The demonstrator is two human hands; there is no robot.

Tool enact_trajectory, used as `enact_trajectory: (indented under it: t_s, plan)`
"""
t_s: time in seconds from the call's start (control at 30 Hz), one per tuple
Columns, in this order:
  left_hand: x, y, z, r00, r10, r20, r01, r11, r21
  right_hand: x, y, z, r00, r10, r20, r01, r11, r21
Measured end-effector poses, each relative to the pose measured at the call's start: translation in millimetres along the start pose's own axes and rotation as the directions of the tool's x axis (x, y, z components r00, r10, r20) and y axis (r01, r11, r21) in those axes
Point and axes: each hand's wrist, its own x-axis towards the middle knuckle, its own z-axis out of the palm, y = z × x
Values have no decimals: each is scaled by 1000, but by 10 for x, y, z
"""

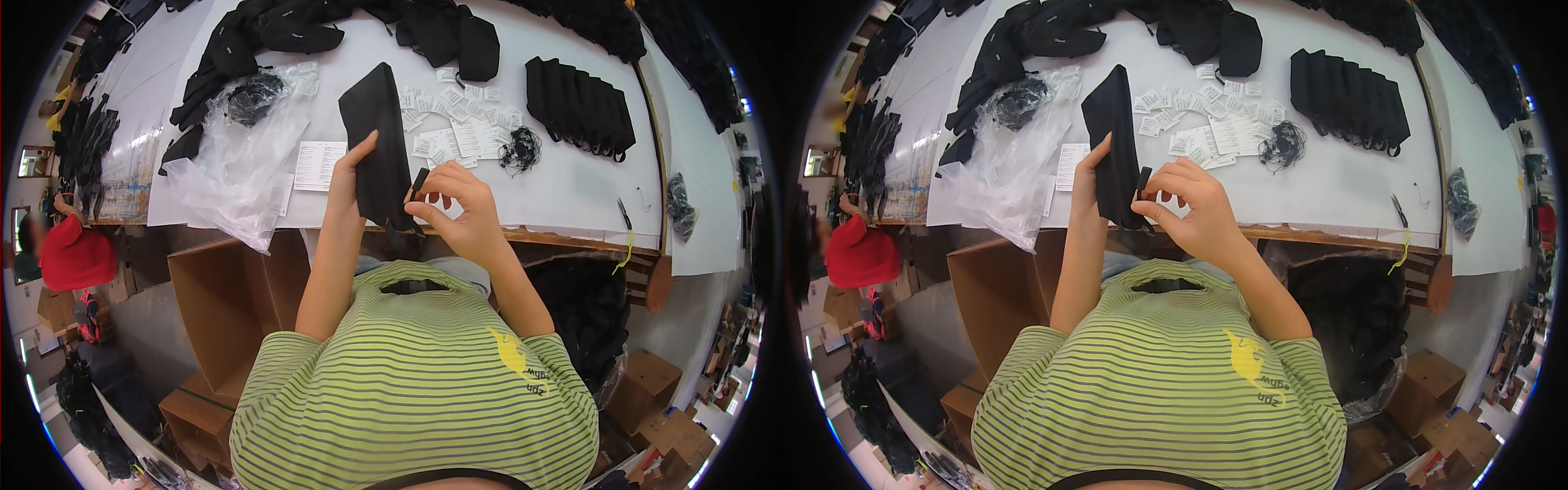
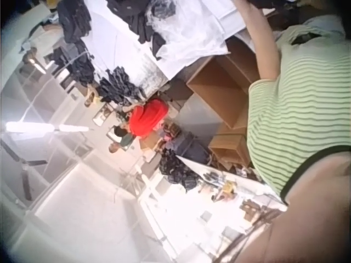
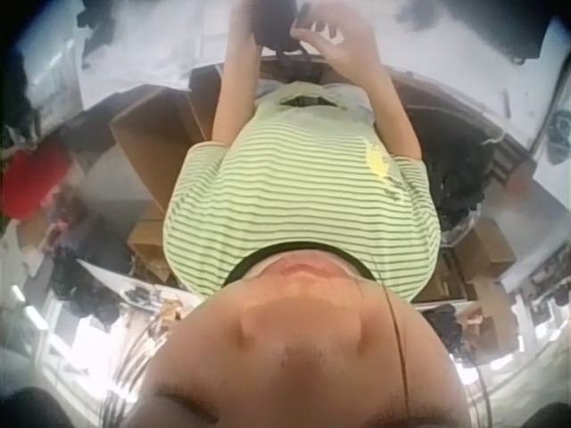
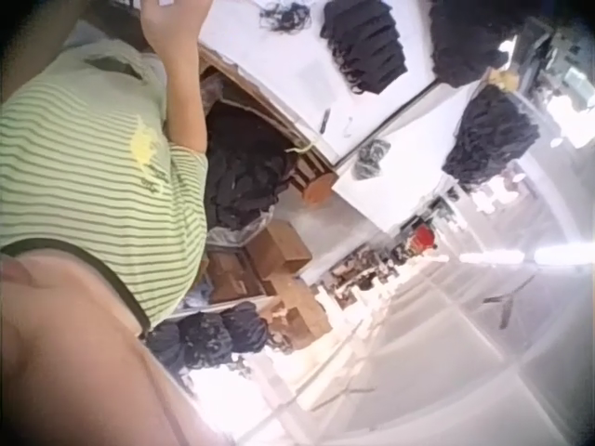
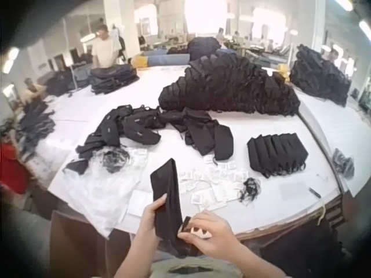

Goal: The recorder is shown inserting a pair of items into a black fabric pouch, then adding an instructional slip and a small silica packet, and finally closing the pouch's zipper.

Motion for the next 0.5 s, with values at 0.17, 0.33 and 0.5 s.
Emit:
enact_trajectory:
  t_s: [0.17,0.33,0.5]
  plan:
    - [14,36,-79,1000,23,8,-23,999,-40,5,-17,8,998,16,55,-17,1000,17]
    - [57,68,-132,996,85,-34,-86,996,-24,-15,47,14,997,39,72,-42,999,32]
    - [19,54,-30,934,290,-209,-262,953,149,-69,-23,-2,950,68,-304,-110,986,-123]
